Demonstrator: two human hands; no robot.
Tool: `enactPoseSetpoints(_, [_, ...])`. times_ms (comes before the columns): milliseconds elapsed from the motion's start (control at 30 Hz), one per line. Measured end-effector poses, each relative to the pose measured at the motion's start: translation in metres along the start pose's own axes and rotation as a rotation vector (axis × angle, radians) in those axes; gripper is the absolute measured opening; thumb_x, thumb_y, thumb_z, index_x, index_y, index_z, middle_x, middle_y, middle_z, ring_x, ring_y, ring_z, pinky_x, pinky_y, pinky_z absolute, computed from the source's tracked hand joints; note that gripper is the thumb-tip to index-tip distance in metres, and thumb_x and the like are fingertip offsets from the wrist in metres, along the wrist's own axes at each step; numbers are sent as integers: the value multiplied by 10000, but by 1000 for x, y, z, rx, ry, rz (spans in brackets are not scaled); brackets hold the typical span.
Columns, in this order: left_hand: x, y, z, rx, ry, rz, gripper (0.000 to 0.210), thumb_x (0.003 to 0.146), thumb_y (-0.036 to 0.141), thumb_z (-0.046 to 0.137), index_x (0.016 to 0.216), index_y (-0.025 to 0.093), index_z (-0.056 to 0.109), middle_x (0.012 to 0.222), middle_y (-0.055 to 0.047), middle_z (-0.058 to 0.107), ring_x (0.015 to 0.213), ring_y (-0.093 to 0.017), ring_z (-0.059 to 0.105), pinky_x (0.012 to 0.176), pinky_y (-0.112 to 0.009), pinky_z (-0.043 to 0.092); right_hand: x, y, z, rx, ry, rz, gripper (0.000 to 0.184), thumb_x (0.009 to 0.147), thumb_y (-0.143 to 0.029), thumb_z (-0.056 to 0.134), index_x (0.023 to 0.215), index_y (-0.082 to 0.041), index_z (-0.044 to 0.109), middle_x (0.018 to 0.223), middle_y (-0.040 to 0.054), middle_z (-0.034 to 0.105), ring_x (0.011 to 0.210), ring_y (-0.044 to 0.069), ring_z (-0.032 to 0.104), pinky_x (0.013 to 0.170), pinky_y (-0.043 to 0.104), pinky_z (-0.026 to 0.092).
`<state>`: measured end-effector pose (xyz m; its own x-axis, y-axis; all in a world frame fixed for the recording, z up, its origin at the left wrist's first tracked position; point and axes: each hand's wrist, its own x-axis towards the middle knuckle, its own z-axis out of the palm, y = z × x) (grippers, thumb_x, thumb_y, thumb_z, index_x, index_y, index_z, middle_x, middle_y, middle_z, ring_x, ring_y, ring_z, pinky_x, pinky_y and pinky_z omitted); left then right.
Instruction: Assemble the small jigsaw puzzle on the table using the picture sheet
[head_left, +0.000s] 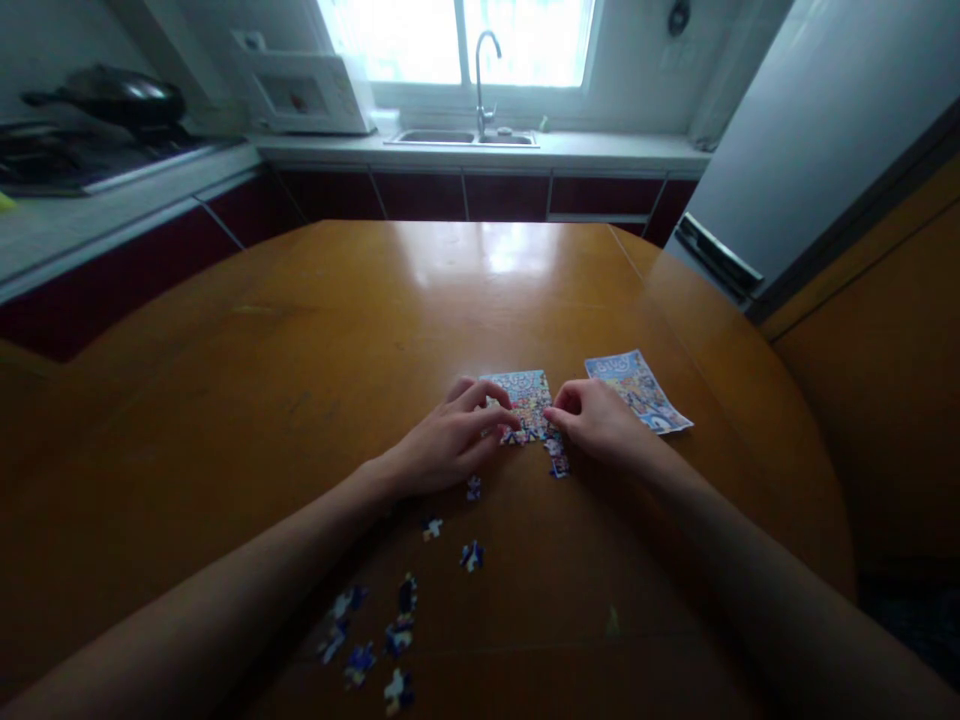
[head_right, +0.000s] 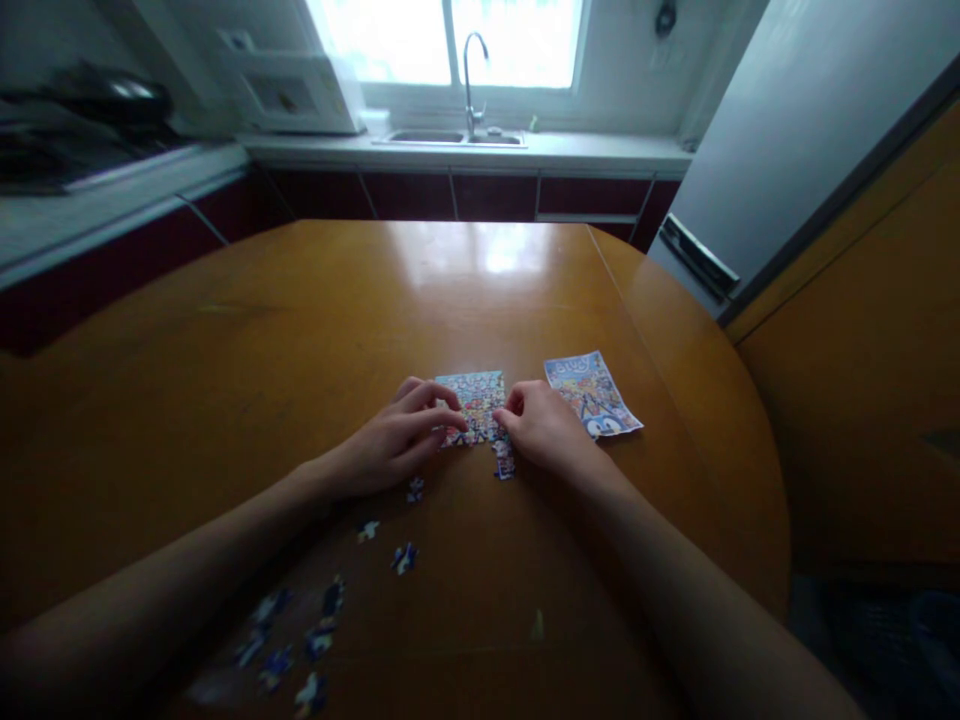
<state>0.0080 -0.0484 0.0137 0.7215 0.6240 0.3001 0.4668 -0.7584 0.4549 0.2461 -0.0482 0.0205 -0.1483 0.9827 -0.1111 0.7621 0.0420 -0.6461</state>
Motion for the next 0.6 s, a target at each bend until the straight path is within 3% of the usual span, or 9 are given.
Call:
enactPoseSetpoints(200, [-1,0,0,36,-63,36,243,949,299,558,1147,342,693,1228,-61,552,1156,-253,440,1042,-469,413,-4,-2,3,-39,-14,21,225,708,-373,776,665,-193,648,710,47,687,629,165,589,543,284,358])
enactPoseSetpoints(367, [0,1,0,4,-64,15,247,961,302,534,1166,315,672,1223,-58,565,1169,-247,443,1048,-458,396,-4,-3,3,-37,-3,17,206,727,-342,748,655,-199,620,673,36,665,613,160,568,538,286,349])
enactPoseSetpoints(433, [1,-1,-1,-67,20,-48,246,972,291,496,1163,260,649,1166,-63,595,1128,-230,479,1020,-432,410,-2,-3,2,11,28,19,219,792,-337,682,649,-192,599,666,40,655,608,156,561,551,288,358])
enactPoseSetpoints(600, [4,-15,-2,-336,383,-359,224,968,285,433,1011,164,617,961,-53,650,912,-183,584,831,-338,480,2,-3,-1,66,206,35,300,895,-333,542,627,-200,531,646,52,632,605,166,554,577,302,357])
